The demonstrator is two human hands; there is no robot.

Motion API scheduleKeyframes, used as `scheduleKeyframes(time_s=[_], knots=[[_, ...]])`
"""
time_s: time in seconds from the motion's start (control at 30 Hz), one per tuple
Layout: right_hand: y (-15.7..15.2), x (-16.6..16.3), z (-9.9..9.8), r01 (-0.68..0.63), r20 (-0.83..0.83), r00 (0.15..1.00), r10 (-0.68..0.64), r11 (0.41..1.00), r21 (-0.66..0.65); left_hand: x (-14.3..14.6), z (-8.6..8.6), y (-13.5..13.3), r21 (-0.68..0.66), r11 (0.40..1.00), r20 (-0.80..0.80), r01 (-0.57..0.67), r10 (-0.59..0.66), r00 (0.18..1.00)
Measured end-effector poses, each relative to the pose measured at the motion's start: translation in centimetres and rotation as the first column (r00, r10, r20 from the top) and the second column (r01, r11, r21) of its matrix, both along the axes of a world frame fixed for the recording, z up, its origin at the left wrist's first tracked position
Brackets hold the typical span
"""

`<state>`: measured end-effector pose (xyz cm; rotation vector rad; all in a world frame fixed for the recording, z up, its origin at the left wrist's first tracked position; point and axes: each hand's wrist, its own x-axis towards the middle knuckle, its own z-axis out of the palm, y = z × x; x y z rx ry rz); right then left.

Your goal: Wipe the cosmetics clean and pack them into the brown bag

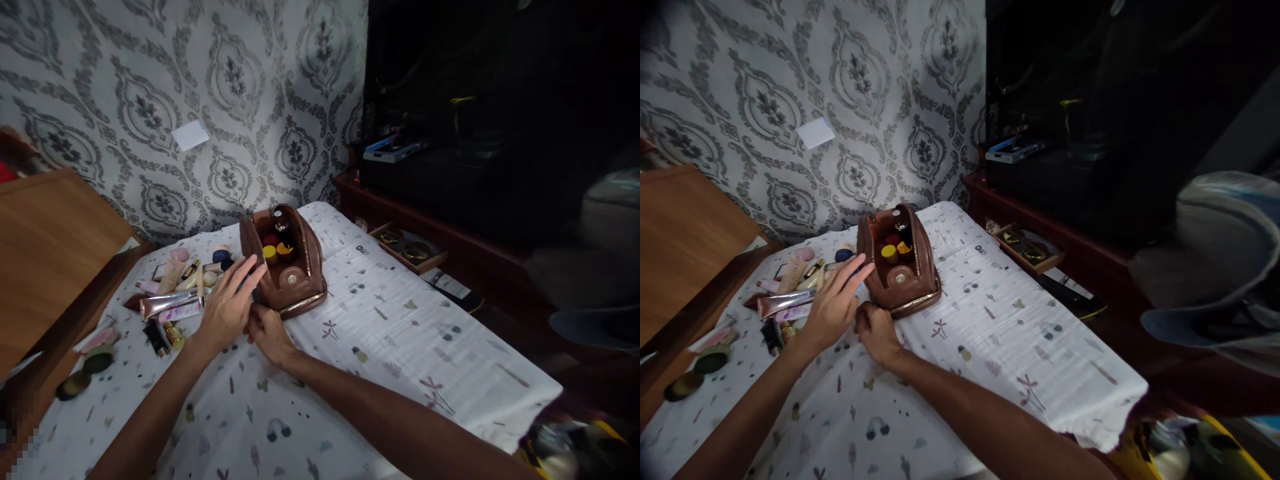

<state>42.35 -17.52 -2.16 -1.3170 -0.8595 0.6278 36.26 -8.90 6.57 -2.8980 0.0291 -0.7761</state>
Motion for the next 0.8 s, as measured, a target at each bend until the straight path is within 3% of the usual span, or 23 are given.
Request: scheduleKeyframes(time_s=[0.17,0.43,0.57,0.8], knots=[[0.0,0.0,-0.1,0.0,0.008,1.0,0.0,1.0,0.024,-1.5,-1.7,0.4,-0.053,0.998,0.001,-0.026,0.026,1.0],[0.3,0.0,-0.8,-0.019,-0.005,1.0,0.019,0.999,0.029,-6.2,-6.3,4.2,-0.222,0.947,-0.079,-0.233,0.221,0.972],[0.3,0.1,-0.9,-0.027,-0.005,1.0,0.027,0.999,0.025,-7.5,-8.3,5.4,-0.245,0.936,-0.084,-0.251,0.238,0.968],[0.3,0.3,-1.4,-0.032,0.023,0.999,0.032,0.999,0.02,-7.6,-9.3,5.7,-0.274,0.939,-0.077,-0.209,0.196,0.978]])
